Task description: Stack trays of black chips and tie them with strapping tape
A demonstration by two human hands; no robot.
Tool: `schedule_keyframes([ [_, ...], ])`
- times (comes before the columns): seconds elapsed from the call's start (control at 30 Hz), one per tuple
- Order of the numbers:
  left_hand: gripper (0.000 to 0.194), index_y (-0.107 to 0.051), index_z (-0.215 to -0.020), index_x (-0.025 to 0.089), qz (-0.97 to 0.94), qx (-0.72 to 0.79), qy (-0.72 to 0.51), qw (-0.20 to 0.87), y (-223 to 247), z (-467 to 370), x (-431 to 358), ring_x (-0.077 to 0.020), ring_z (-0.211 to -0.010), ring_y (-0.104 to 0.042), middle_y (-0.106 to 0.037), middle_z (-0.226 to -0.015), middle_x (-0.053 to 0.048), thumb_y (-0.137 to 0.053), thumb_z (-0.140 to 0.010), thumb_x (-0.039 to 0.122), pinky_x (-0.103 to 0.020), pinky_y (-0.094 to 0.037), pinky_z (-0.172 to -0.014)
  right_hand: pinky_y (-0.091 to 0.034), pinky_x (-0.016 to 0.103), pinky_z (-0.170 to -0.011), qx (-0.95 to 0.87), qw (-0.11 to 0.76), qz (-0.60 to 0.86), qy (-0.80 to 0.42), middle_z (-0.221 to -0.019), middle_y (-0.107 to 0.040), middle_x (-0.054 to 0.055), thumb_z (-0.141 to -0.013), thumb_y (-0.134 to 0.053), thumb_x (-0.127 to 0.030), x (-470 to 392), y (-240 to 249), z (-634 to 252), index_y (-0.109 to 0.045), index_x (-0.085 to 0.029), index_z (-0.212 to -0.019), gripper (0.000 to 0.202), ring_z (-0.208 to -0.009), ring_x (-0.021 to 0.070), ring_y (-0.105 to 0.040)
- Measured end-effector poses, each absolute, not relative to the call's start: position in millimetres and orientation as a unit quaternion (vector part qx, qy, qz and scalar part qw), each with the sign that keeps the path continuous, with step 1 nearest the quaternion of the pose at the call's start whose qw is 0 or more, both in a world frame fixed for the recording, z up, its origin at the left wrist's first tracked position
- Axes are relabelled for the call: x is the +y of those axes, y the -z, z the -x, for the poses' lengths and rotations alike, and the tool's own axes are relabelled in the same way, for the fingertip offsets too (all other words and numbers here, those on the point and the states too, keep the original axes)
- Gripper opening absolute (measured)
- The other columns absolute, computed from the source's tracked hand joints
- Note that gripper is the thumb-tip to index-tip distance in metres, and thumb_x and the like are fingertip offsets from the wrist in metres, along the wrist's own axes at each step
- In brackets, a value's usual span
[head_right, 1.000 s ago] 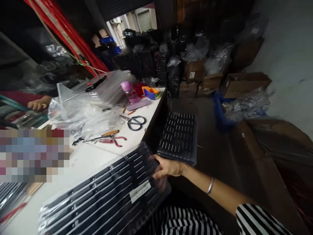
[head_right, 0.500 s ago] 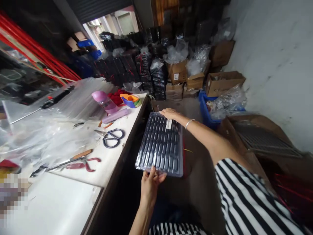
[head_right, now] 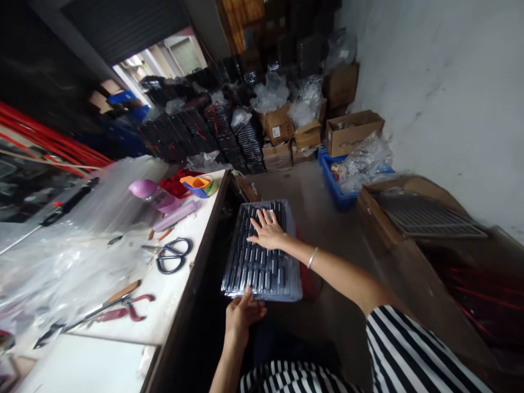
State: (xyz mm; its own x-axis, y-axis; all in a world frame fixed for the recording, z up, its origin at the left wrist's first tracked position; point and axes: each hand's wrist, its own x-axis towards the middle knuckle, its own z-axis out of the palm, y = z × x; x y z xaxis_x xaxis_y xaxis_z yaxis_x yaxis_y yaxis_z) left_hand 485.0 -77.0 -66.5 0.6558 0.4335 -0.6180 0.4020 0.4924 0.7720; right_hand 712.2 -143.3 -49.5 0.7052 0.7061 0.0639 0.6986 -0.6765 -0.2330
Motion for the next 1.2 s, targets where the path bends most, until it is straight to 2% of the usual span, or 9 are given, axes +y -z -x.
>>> schedule_keyframes([
  [0.17,0.068,-0.058,-0.062,0.009,-0.549,0.355,0.067,0.754,59,-464,-83,-0.0222,-0.052,-0.065,-0.066,-0.061,-0.017,-0.048,-0.066,0.076,-0.031,-0.052,-0.054,0.001,0.05,-0.109,-0.389,0.145,0.91,-0.002,-0.15,-0.009,0.018,-0.088,-0.035,-0.063,-152,55,-688,-0.029,-0.015,-0.143,0.074,-0.138,0.0303,0.002],
  [0.3,0.065,-0.066,-0.084,0.007,-0.616,0.272,0.02,0.739,38,-415,-64,-0.0215,-0.069,-0.067,-0.07,-0.076,-0.015,-0.052,-0.071,0.069,-0.03,-0.051,-0.066,-0.004,0.053,-0.108,-0.394,0.161,0.905,-0.019,-0.148,-0.017,0.021,-0.089,-0.043,-0.056,-158,38,-689,-0.034,-0.011,-0.141,0.069,-0.137,0.0337,-0.006],
  [0.43,0.056,-0.066,-0.094,0.008,-0.664,0.244,-0.087,0.701,5,-358,-37,-0.0228,-0.08,-0.066,-0.07,-0.085,-0.013,-0.049,-0.08,0.06,-0.032,-0.05,-0.075,-0.007,0.057,-0.105,-0.422,0.205,0.883,-0.03,-0.145,-0.022,0.026,-0.093,-0.042,-0.041,-142,13,-650,-0.04,-0.002,-0.135,0.057,-0.135,0.037,-0.012],
  [0.53,0.052,-0.065,-0.098,0.009,-0.669,0.211,-0.159,0.695,-17,-328,-29,-0.023,-0.085,-0.066,-0.07,-0.089,-0.013,-0.047,-0.083,0.055,-0.033,-0.049,-0.078,-0.023,0.043,-0.106,-0.494,0.258,0.828,-0.062,-0.138,-0.041,0.017,-0.098,-0.034,-0.038,-121,5,-586,-0.045,-0.009,-0.133,0.047,-0.129,0.0261,-0.032],
  [0.6,0.049,-0.065,-0.097,0.009,-0.658,0.18,-0.19,0.706,-29,-319,-30,-0.0229,-0.084,-0.066,-0.07,-0.088,-0.012,-0.048,-0.084,0.053,-0.034,-0.049,-0.078,-0.037,0.031,-0.096,-0.539,0.288,0.784,-0.11,-0.12,-0.06,0.009,-0.099,-0.028,-0.038,-115,2,-542,-0.055,-0.014,-0.124,0.043,-0.111,0.018,-0.053],
  [0.67,0.048,-0.066,-0.093,0.008,-0.639,0.15,-0.207,0.725,-39,-318,-34,-0.0224,-0.081,-0.066,-0.071,-0.084,-0.012,-0.05,-0.083,0.052,-0.034,-0.05,-0.076,-0.043,0.023,-0.087,-0.56,0.323,0.75,-0.137,-0.108,-0.066,0.004,-0.1,-0.023,-0.035,-123,-5,-509,-0.06,-0.015,-0.116,0.045,-0.098,0.013,-0.059],
  [0.83,0.045,-0.066,-0.088,0.008,-0.626,0.101,-0.203,0.746,-53,-342,-45,-0.0195,-0.074,-0.066,-0.07,-0.078,-0.011,-0.056,-0.078,0.05,-0.03,-0.049,-0.07,-0.041,0.023,-0.087,-0.538,0.416,0.73,-0.072,-0.102,-0.065,0.003,-0.087,-0.056,-0.038,-196,-49,-475,-0.064,-0.014,-0.1,0.029,-0.097,0.0152,-0.058],
  [1.0,0.056,-0.065,-0.09,0.008,-0.675,0.092,-0.177,0.711,-36,-380,-47,-0.0201,-0.079,-0.065,-0.069,-0.084,-0.013,-0.051,-0.076,0.06,-0.03,-0.049,-0.072,-0.04,0.025,-0.084,-0.375,0.421,0.823,0.064,-0.095,-0.066,0.001,-0.087,-0.054,-0.041,-266,-69,-467,-0.066,-0.019,-0.09,0.026,-0.09,0.0153,-0.059],
  [1.2,0.058,-0.066,-0.092,0.009,-0.729,0.156,-0.186,0.639,20,-425,-21,-0.0273,-0.095,-0.063,-0.068,-0.097,-0.016,-0.052,-0.073,0.061,-0.037,-0.049,-0.079,-0.039,0.036,-0.089,-0.159,0.372,0.909,0.097,-0.099,-0.063,0.006,-0.087,-0.05,-0.04,-325,-25,-513,-0.064,-0.019,-0.085,0.025,-0.094,0.0222,-0.058],
])
